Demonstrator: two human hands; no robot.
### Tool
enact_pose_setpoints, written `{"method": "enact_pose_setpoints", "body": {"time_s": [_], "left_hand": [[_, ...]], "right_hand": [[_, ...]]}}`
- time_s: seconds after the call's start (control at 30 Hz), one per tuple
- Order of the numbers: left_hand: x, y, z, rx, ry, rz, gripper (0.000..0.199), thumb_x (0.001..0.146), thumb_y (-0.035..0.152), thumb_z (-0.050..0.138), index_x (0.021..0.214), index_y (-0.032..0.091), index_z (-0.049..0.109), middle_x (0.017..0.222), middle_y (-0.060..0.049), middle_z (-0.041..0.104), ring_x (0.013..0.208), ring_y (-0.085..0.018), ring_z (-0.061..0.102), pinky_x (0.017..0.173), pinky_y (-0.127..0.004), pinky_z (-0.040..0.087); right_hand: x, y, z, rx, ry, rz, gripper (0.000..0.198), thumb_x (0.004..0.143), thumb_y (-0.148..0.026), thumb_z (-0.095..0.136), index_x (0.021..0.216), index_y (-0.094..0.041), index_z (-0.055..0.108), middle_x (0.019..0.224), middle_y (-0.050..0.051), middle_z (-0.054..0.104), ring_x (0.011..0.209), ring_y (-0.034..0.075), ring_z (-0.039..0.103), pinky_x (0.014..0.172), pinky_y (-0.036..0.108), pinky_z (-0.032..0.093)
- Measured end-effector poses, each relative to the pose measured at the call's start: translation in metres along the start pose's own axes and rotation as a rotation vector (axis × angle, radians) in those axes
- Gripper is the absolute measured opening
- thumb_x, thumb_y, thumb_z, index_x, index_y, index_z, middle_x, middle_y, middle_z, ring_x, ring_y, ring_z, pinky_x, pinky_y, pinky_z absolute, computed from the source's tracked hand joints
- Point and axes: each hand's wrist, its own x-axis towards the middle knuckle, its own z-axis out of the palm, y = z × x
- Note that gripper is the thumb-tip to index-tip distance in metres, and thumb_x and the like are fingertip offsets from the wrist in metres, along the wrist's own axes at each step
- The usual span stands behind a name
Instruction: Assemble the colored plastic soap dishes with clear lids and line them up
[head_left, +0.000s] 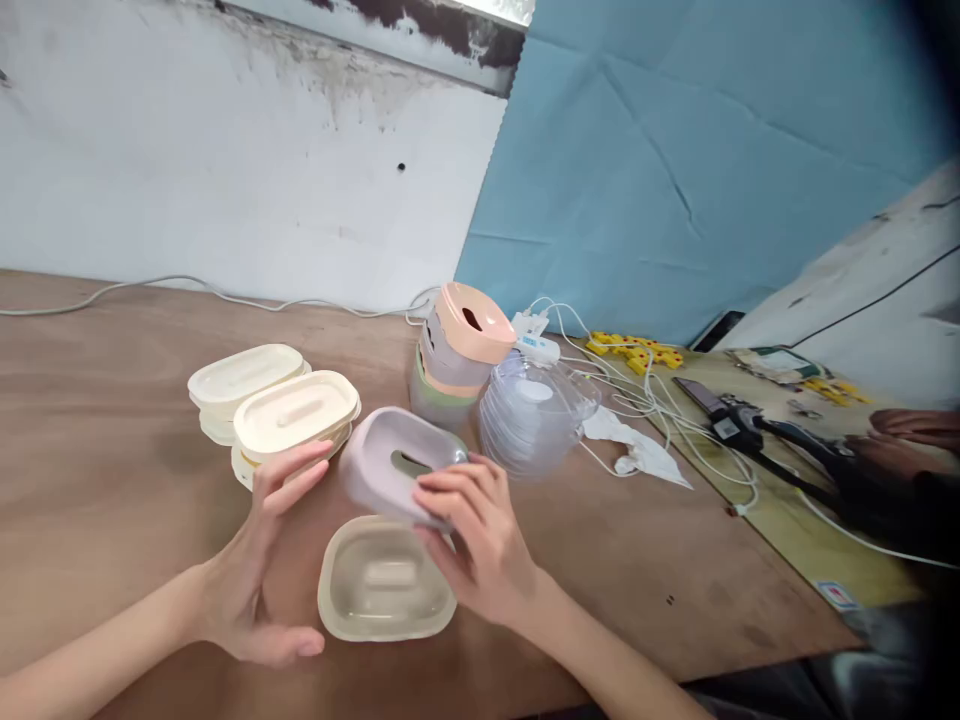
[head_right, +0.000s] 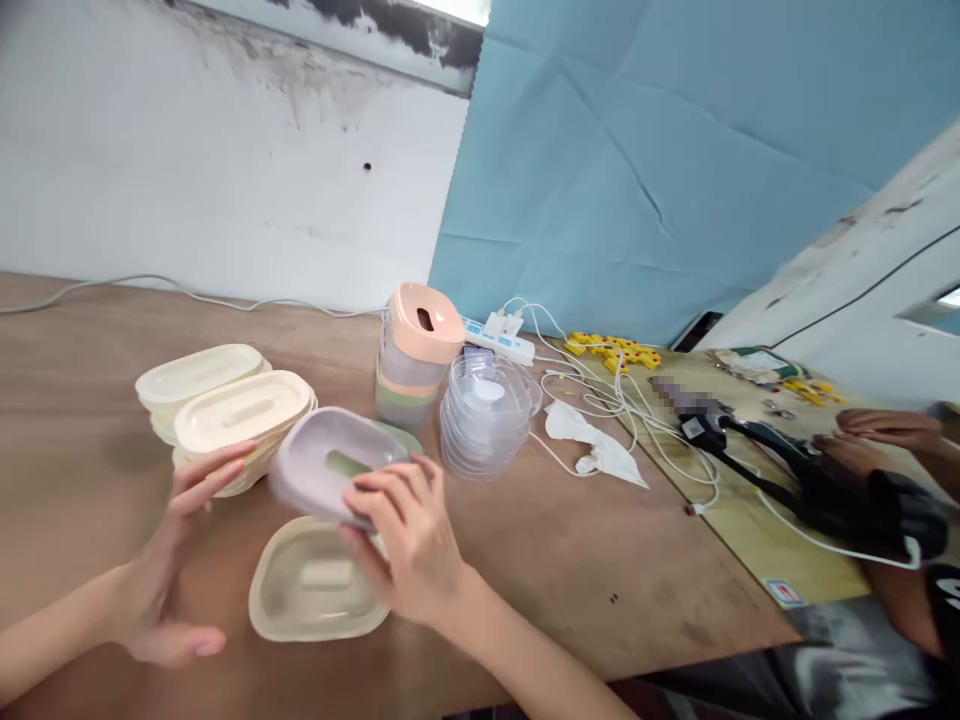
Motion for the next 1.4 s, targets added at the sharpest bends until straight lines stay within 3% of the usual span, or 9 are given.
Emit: {"method": "enact_pose_setpoints", "body": {"time_s": [0.1, 0.17, 0.3, 0.47, 0.77, 1.07, 1.17, 1.23, 1.4], "left_hand": [[0.001, 0.000, -0.002, -0.025, 0.078, 0.011, 0.074, 0.087, 0.065, 0.041, 0.148, 0.033, 0.015, 0.144, -0.009, 0.022, 0.134, -0.040, 0.022, 0.114, -0.061, 0.017], [0.001, -0.003, -0.003, -0.079, 0.038, 0.001, 0.066, 0.089, 0.061, 0.040, 0.145, 0.033, 0.021, 0.143, -0.010, 0.027, 0.132, -0.040, 0.026, 0.112, -0.062, 0.022], [0.002, -0.011, 0.001, -0.185, -0.217, -0.065, 0.066, 0.089, 0.065, 0.042, 0.144, 0.031, 0.027, 0.146, -0.013, 0.029, 0.134, -0.040, 0.030, 0.108, -0.060, 0.030], [0.001, -0.012, 0.007, -0.230, -0.425, -0.093, 0.084, 0.079, 0.073, 0.054, 0.147, 0.034, 0.023, 0.153, -0.012, 0.022, 0.139, -0.039, 0.025, 0.111, -0.058, 0.028], [-0.001, -0.015, 0.010, -0.066, -0.549, -0.064, 0.090, 0.073, 0.047, 0.075, 0.146, 0.034, 0.023, 0.154, -0.013, 0.023, 0.138, -0.041, 0.026, 0.109, -0.059, 0.031], [-0.002, -0.010, 0.011, -0.055, -0.513, -0.090, 0.089, 0.072, 0.021, 0.068, 0.147, 0.031, 0.021, 0.150, -0.012, 0.033, 0.138, -0.036, 0.031, 0.109, -0.053, 0.032], [-0.003, -0.011, 0.011, -0.028, -0.530, -0.064, 0.086, 0.073, 0.021, 0.066, 0.147, 0.029, 0.022, 0.152, -0.013, 0.031, 0.139, -0.036, 0.030, 0.109, -0.053, 0.032], [-0.003, -0.012, 0.011, -0.013, -0.545, -0.041, 0.085, 0.074, 0.020, 0.065, 0.146, 0.030, 0.022, 0.153, -0.013, 0.029, 0.139, -0.036, 0.029, 0.110, -0.052, 0.032], [-0.004, -0.012, 0.011, -0.001, -0.529, -0.086, 0.084, 0.071, 0.018, 0.067, 0.143, 0.032, 0.028, 0.152, -0.010, 0.032, 0.138, -0.035, 0.031, 0.110, -0.051, 0.033]], "right_hand": [[-0.015, -0.014, 0.001, 0.051, -0.036, -0.152, 0.017, 0.088, -0.030, 0.054, 0.101, -0.020, 0.058, 0.098, 0.005, 0.069, 0.089, 0.020, 0.058, 0.097, 0.045, 0.033], [-0.028, -0.019, 0.004, 0.065, -0.117, -0.206, 0.019, 0.086, -0.033, 0.055, 0.100, -0.020, 0.059, 0.095, 0.003, 0.068, 0.085, 0.019, 0.057, 0.096, 0.045, 0.033], [-0.043, -0.017, 0.012, 0.068, -0.234, -0.230, 0.019, 0.084, -0.031, 0.057, 0.101, -0.022, 0.058, 0.097, 0.001, 0.068, 0.092, 0.021, 0.057, 0.101, 0.048, 0.030], [-0.040, -0.014, 0.010, 0.087, -0.189, -0.200, 0.019, 0.085, -0.027, 0.054, 0.103, -0.020, 0.058, 0.096, 0.003, 0.070, 0.097, 0.022, 0.058, 0.103, 0.048, 0.034], [-0.042, -0.011, 0.005, 0.127, -0.196, -0.122, 0.017, 0.080, -0.021, 0.054, 0.096, -0.017, 0.054, 0.094, 0.009, 0.064, 0.102, 0.026, 0.058, 0.098, 0.053, 0.044], [-0.053, -0.015, 0.004, -0.031, -0.283, -0.160, 0.019, 0.085, -0.027, 0.056, 0.100, -0.016, 0.059, 0.105, 0.012, 0.065, 0.106, 0.027, 0.058, 0.098, 0.051, 0.044], [-0.049, -0.012, 0.000, -0.088, -0.193, -0.238, 0.029, 0.087, -0.038, 0.053, 0.104, -0.016, 0.060, 0.110, 0.014, 0.064, 0.110, 0.029, 0.056, 0.099, 0.055, 0.042], [-0.039, -0.004, -0.009, -0.145, -0.056, -0.257, 0.028, 0.087, -0.032, 0.051, 0.108, -0.015, 0.059, 0.113, 0.016, 0.061, 0.111, 0.030, 0.056, 0.098, 0.054, 0.044], [0.000, 0.031, -0.044, -0.504, 0.202, -0.007, 0.036, 0.083, -0.012, 0.058, 0.119, -0.019, 0.054, 0.114, 0.013, 0.063, 0.109, 0.029, 0.057, 0.094, 0.047, 0.047]]}}
